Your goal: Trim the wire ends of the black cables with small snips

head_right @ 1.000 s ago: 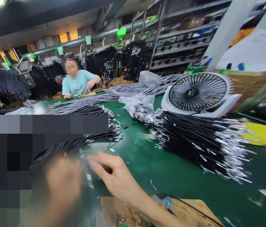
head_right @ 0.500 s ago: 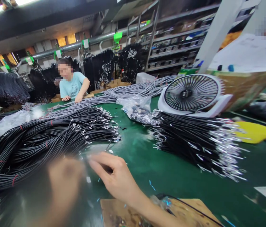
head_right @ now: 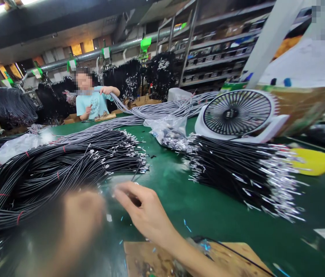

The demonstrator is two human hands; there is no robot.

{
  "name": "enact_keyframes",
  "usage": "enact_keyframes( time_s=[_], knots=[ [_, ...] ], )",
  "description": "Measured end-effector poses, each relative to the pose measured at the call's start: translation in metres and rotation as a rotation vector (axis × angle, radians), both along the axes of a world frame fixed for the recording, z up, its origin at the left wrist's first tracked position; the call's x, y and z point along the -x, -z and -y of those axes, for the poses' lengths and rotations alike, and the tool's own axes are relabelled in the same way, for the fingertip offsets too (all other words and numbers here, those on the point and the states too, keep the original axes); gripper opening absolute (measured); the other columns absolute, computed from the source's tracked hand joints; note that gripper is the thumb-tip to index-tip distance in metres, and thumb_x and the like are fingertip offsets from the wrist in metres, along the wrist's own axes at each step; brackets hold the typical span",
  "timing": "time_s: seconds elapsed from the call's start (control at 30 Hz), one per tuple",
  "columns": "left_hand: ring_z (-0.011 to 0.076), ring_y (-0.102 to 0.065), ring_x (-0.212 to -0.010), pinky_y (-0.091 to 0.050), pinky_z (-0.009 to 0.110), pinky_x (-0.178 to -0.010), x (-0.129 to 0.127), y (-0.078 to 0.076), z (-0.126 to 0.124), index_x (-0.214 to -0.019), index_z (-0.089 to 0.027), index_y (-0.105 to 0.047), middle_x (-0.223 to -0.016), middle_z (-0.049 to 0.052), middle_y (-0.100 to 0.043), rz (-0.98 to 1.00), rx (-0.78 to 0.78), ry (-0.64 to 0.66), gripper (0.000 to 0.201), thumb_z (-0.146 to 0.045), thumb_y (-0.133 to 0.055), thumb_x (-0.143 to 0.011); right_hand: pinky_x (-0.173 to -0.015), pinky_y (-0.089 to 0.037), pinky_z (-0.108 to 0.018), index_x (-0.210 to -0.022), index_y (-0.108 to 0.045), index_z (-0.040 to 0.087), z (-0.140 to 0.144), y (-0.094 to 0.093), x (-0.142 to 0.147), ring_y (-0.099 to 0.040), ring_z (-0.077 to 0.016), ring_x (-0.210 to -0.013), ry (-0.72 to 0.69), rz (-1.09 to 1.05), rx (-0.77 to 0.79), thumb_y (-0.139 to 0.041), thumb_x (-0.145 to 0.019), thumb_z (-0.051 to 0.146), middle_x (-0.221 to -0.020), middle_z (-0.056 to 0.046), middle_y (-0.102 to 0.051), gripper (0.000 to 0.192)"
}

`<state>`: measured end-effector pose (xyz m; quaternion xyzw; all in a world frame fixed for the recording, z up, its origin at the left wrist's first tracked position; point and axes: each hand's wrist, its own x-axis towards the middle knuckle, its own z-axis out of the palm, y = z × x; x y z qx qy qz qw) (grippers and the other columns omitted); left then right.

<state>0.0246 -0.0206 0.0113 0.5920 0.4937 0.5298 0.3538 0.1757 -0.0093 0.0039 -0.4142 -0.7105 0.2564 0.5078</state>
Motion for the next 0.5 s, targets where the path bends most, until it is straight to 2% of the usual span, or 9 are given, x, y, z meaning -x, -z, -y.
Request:
enact_keyframes(
  time_s=[0.1, 0.2, 0.27, 0.4, 0.5],
  knots=[
    [0.0072, -0.048, -0.034, -0.036, 0.016, -0.034, -0.002, 0.005, 0.001, -0.052, -0.015, -0.062, -0.045, -0.003, -0.055, -0.082, -0.133, -0.018, 0.016, -0.016, -0.064, -0.068, -0.044, -0.034, -0.022, -0.070, -0.059, 0.016, -0.001, -0.001, 0.000, -0.042, -0.0109, -0.050, -0.014, -0.046, 0.056, -0.056, -0.080, 0.040, -0.058, 0.002, -0.050, 0.025],
    [0.0083, -0.052, -0.041, -0.040, 0.017, -0.042, -0.001, 0.011, 0.001, -0.059, -0.016, -0.066, -0.048, -0.003, -0.059, -0.201, -0.300, -0.014, 0.010, -0.014, -0.065, -0.069, -0.049, -0.033, -0.022, -0.062, -0.052, 0.017, -0.002, -0.002, 0.000, -0.040, -0.0111, -0.055, -0.026, -0.075, 0.080, -0.057, -0.078, 0.034, -0.060, 0.002, -0.046, 0.024],
    [0.0086, -0.053, -0.044, -0.040, 0.017, -0.044, 0.001, 0.012, 0.000, -0.060, -0.017, -0.067, -0.050, -0.003, -0.061, -0.246, -0.361, -0.008, 0.010, -0.012, -0.065, -0.069, -0.049, -0.033, -0.022, -0.062, -0.048, 0.017, -0.004, -0.002, 0.000, -0.038, -0.0105, -0.053, -0.090, -0.130, 0.168, -0.056, -0.078, 0.036, -0.058, 0.003, -0.042, 0.026],
    [0.0087, -0.053, -0.046, -0.040, 0.017, -0.046, 0.003, 0.011, -0.006, -0.062, -0.017, -0.068, -0.055, -0.002, -0.064, -0.242, -0.322, 0.057, 0.012, -0.010, -0.063, -0.070, -0.037, -0.025, -0.020, -0.063, -0.040, 0.020, -0.009, 0.000, 0.003, -0.024, -0.0071, -0.042, -0.333, -0.182, 0.359, -0.047, -0.079, 0.049, -0.053, 0.007, -0.029, 0.034],
    [0.0103, -0.055, -0.050, -0.041, 0.019, -0.048, 0.002, 0.012, -0.008, -0.061, -0.017, -0.067, -0.057, -0.001, -0.064, -0.221, -0.220, 0.053, 0.012, -0.012, -0.062, -0.070, -0.037, -0.028, -0.021, -0.059, -0.039, 0.020, -0.011, 0.001, 0.007, -0.027, -0.0082, -0.041, -0.311, -0.132, 0.279, -0.046, -0.079, 0.048, -0.050, 0.007, -0.030, 0.034]
  ],
)
